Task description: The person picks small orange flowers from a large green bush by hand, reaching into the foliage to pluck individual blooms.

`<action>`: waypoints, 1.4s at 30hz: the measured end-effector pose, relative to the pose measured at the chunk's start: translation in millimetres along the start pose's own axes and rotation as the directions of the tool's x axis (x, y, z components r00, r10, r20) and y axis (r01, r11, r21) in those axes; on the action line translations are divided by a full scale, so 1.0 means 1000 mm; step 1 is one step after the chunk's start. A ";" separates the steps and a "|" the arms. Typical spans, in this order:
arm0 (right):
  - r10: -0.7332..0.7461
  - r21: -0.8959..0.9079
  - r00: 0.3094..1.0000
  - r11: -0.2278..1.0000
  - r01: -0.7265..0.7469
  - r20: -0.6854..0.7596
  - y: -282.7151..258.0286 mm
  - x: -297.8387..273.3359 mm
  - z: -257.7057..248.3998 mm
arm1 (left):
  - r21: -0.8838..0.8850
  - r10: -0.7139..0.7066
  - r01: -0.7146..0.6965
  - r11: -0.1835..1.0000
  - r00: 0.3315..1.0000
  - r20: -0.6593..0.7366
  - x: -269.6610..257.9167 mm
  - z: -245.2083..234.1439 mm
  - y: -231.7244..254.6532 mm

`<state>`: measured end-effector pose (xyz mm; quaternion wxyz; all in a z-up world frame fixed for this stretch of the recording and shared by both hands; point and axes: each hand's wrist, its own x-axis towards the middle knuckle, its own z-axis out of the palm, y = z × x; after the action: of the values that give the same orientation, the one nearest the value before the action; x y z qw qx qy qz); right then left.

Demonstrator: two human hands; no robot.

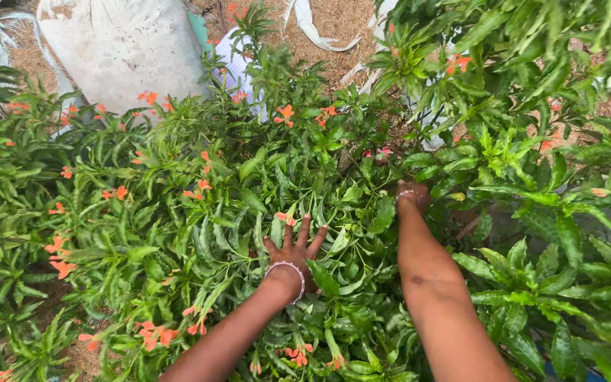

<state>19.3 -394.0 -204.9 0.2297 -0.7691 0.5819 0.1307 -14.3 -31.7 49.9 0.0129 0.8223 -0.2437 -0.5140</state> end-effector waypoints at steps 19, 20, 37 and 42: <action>-0.659 -0.284 0.609 0.542 0.791 0.440 -0.229 0.048 0.065 | 0.004 -0.052 0.052 0.999 0.998 -0.039 0.004 0.077 0.005; -0.655 -0.312 0.589 0.500 0.807 0.474 -0.228 0.044 0.068 | -0.022 -0.054 0.054 0.998 0.998 0.020 0.004 0.076 0.005; -0.696 -0.042 0.706 0.708 0.705 0.134 -0.137 0.036 0.028 | -0.013 -0.052 0.051 0.999 0.998 -0.034 0.002 0.081 -0.001; -0.535 0.367 0.806 0.824 0.431 0.254 -0.173 0.021 0.021 | 0.063 -0.040 0.052 0.997 0.983 -0.178 0.010 0.091 -0.001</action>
<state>192.1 -363.9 -197.9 0.4648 -0.8149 0.3273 0.1128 -87.8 -14.1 -1.4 -0.0053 0.8700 -0.2397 -0.4309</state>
